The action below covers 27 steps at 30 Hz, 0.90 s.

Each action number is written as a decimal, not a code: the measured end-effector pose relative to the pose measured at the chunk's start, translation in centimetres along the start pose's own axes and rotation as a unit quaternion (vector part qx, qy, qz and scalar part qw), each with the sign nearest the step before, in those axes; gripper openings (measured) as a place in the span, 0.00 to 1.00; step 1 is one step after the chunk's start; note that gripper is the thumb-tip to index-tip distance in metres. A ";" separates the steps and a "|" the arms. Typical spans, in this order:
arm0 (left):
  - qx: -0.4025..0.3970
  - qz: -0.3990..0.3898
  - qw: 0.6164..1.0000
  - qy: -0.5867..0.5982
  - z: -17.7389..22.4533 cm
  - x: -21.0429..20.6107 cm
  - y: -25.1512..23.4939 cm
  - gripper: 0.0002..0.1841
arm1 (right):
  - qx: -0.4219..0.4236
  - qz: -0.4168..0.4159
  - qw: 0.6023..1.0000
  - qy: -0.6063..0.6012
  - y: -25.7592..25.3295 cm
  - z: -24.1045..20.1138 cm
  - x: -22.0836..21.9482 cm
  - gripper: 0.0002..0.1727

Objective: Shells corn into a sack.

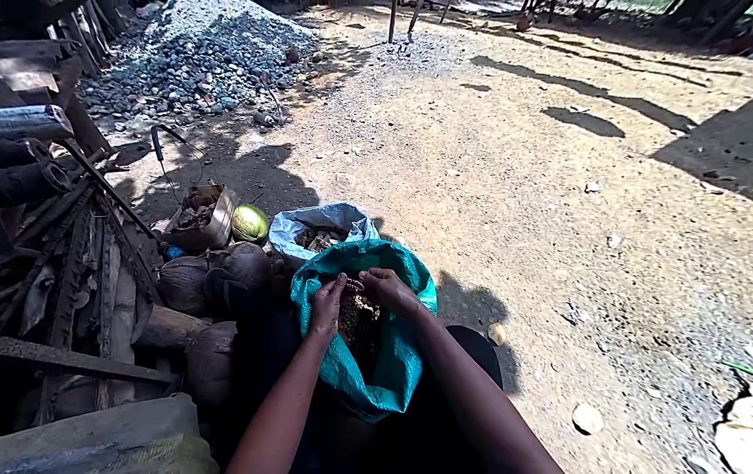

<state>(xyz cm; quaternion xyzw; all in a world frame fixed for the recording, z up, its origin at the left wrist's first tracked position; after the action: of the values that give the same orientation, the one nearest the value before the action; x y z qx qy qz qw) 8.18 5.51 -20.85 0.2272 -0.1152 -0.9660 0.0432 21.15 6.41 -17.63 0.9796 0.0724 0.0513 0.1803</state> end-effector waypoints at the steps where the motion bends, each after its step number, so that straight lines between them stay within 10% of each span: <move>1: 0.023 0.006 1.000 0.018 -0.3 0.0 0.0 0.14 | 0.007 0.003 1.000 0.006 -0.1 -0.2 0.2 0.18; 27: 0.078 0.009 0.992 0.101 -1.1 -0.1 0.1 0.12 | 0.085 -0.029 0.996 0.007 0.7 -2.0 -0.6 0.13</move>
<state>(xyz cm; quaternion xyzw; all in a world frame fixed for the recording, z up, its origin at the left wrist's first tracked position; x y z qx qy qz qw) 8.76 5.19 -21.76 0.3252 -0.1869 -0.9259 0.0453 20.40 6.40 -15.58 0.9885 0.1060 0.0463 0.0978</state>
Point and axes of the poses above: each hand's wrist, its own y-axis away from the middle knuckle, its own x-axis out of the back of the hand, z = x × y, the point moved 10 cm from there along -y, towards the middle knuckle
